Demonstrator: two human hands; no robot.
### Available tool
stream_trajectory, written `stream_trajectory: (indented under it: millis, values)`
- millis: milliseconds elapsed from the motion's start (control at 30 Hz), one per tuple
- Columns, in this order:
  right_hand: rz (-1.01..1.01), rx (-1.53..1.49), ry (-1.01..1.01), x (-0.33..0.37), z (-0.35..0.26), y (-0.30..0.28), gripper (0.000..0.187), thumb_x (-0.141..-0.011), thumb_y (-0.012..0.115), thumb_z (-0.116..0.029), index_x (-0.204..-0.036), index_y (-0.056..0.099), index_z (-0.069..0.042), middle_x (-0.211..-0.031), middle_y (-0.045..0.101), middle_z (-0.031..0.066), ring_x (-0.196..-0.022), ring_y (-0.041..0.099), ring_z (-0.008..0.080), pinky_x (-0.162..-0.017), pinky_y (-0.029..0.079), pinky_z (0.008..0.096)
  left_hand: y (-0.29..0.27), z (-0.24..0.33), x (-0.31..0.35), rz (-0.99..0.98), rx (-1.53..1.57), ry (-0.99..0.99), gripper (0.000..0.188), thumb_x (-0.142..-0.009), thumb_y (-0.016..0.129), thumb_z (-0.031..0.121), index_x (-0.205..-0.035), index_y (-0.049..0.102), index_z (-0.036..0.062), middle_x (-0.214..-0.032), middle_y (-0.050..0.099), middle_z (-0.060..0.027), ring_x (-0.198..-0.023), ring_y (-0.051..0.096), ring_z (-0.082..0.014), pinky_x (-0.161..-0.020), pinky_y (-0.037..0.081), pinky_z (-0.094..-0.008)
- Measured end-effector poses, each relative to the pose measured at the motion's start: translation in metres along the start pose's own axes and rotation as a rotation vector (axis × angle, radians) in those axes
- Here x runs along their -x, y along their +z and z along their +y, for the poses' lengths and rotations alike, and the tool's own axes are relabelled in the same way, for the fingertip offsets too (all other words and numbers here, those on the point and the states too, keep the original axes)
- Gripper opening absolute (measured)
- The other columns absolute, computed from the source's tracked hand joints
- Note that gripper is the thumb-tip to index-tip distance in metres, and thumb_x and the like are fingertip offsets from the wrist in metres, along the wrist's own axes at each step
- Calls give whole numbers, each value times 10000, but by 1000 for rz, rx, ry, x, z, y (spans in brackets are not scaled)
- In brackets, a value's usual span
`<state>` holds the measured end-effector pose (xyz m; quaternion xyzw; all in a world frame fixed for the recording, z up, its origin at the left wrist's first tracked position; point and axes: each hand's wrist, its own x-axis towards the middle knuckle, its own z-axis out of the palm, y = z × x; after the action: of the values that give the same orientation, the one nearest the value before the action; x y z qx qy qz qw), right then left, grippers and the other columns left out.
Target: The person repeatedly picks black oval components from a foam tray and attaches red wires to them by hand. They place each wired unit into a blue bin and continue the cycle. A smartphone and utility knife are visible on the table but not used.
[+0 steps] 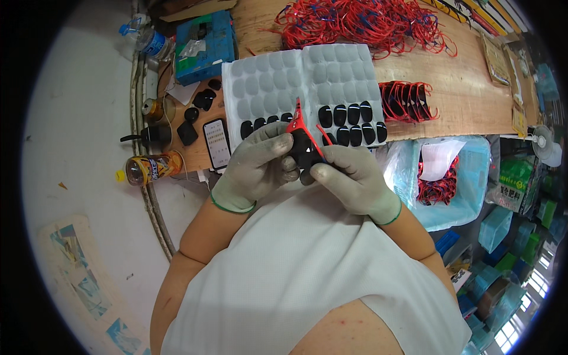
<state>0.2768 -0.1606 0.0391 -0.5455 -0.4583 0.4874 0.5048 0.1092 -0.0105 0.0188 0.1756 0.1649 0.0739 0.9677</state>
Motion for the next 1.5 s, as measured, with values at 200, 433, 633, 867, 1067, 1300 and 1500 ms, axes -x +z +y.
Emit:
stream_trajectory:
  millis: [200,433,633,867,1067,1300,1500]
  values:
    - [92,27,-91,-1,8,3,189,-973,560,-94,-1078,649,36,-750,667,76,-627,622,151,-615,496,296,13,-8,-1,207,-186,74,179,-990,663,222,-1069,646,62,-885,675,-28,-719,614,-74,-685,517,-230]
    - [203,295,-159,6,0,5,111,-942,583,-34,-996,653,33,-693,607,89,-559,582,193,-545,462,326,19,-17,-6,274,-407,133,179,-1007,639,236,-1001,632,57,-862,643,-17,-717,583,-81,-673,487,-231]
    - [235,206,-37,8,-7,2,122,-946,578,-49,-919,660,37,-682,610,72,-571,558,129,-540,448,292,31,-21,-2,245,-573,256,206,-1023,620,204,-967,614,6,-830,621,-17,-736,559,-59,-671,487,-231]
    - [208,285,-81,2,-8,3,82,-916,630,-41,-924,665,33,-694,634,76,-596,596,130,-565,471,275,30,-21,4,197,-692,300,167,-1032,592,194,-1046,616,30,-927,648,-23,-824,598,-66,-756,509,-240]
    - [353,221,-48,-1,-1,17,79,-912,637,-37,-940,661,33,-712,654,74,-613,622,133,-570,476,263,26,-24,-2,201,-787,304,145,-993,609,100,-1070,627,-22,-910,655,-39,-858,619,-78,-771,525,-248]
    - [441,343,-94,3,0,21,73,-874,646,-14,-932,663,27,-736,662,105,-608,627,175,-565,483,283,31,-14,-3,190,-998,257,129,-976,623,73,-1059,651,-21,-928,638,-34,-820,601,-65,-733,513,-239]
    - [489,470,-198,4,3,19,90,-822,667,16,-910,652,28,-713,631,127,-580,601,217,-543,466,317,28,-9,-11,68,-1024,310,156,-965,622,63,-1092,671,-13,-932,648,-27,-822,604,-59,-710,504,-227]
